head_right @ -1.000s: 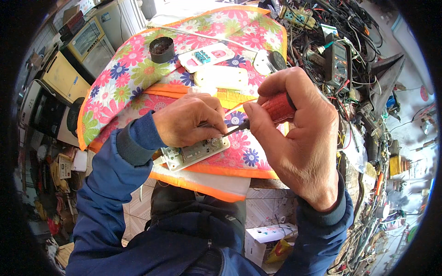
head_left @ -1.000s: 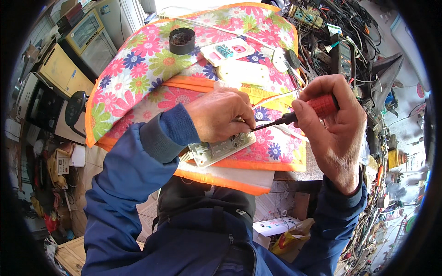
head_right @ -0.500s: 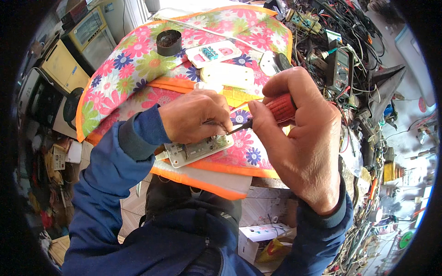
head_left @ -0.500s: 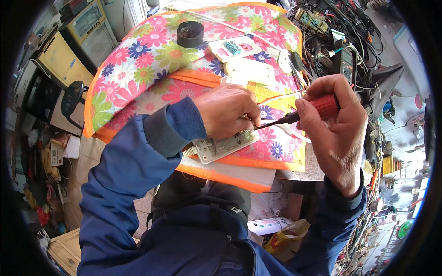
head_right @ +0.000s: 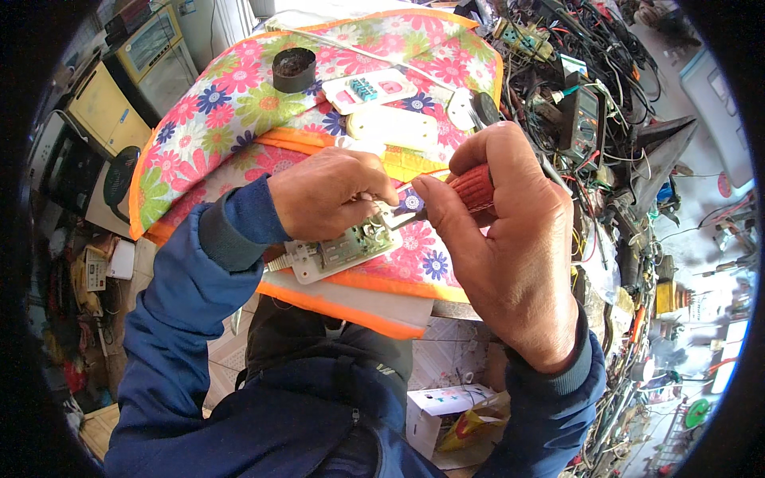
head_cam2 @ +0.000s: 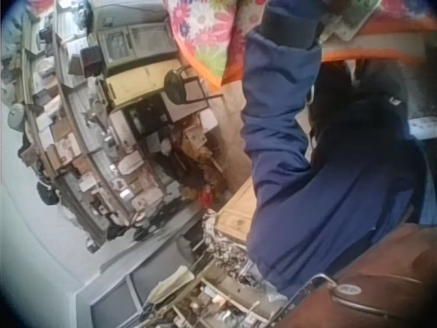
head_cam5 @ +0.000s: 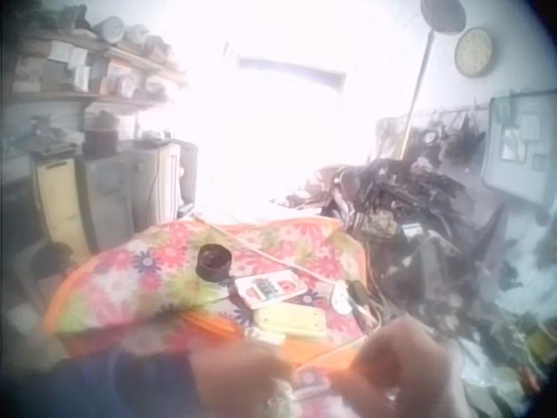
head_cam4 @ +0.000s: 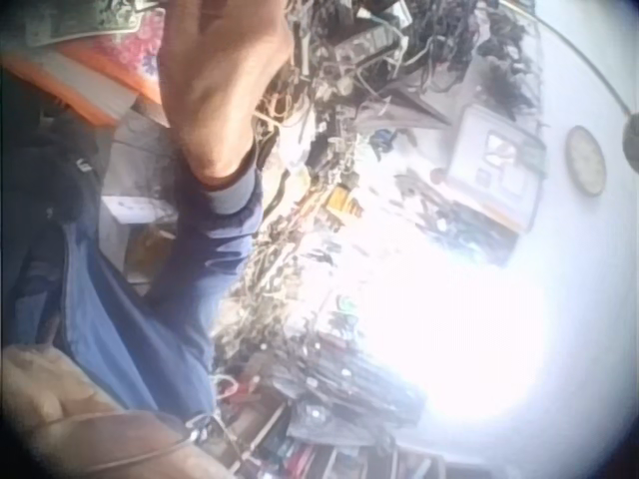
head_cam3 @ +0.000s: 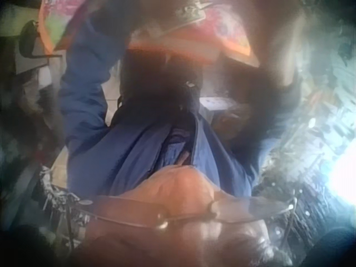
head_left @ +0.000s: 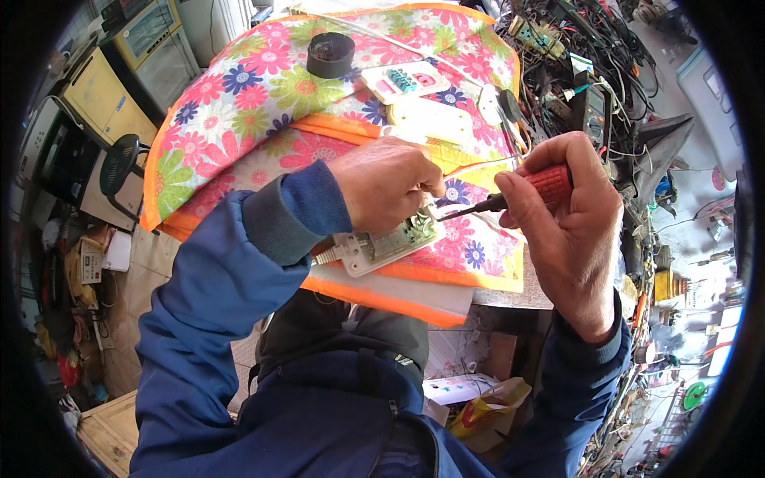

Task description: The person solders a small green circuit board using a soldering iron and solder wire, then uses a screwdriver to tighten screws on a white plastic housing. The person handles the circuit board and housing repeatedly while working at a cluttered workbench.

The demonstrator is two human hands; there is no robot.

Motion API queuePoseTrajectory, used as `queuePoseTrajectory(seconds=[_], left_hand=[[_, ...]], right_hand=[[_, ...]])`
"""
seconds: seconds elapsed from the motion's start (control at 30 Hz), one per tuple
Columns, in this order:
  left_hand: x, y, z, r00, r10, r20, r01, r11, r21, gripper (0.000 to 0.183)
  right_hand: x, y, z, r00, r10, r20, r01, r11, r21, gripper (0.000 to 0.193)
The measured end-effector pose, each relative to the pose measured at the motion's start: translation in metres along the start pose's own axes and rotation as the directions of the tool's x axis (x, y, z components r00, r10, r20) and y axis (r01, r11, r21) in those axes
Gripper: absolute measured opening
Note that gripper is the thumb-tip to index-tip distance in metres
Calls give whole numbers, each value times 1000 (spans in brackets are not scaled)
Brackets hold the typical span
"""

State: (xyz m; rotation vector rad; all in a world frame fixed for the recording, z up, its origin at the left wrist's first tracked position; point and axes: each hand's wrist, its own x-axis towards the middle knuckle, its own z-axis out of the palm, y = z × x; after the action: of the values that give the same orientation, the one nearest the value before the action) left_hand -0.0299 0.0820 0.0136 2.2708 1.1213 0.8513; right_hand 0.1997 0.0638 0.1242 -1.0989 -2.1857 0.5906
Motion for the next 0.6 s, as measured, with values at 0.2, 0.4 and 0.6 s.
queuePoseTrajectory(seconds=[0.2,0.4,0.6], left_hand=[[1,-3,-6,999,8,38,-9,1000,28,12],[1,-3,-6,998,32,49,-33,999,4,12],[2,-1,-7,996,-32,83,31,999,11,13]], right_hand=[[-1,6,-3,999,-19,-28,23,990,139,20],[-4,-1,-18,996,47,75,-52,997,64,18],[7,-8,-29,968,181,174,-147,970,-192,10]])
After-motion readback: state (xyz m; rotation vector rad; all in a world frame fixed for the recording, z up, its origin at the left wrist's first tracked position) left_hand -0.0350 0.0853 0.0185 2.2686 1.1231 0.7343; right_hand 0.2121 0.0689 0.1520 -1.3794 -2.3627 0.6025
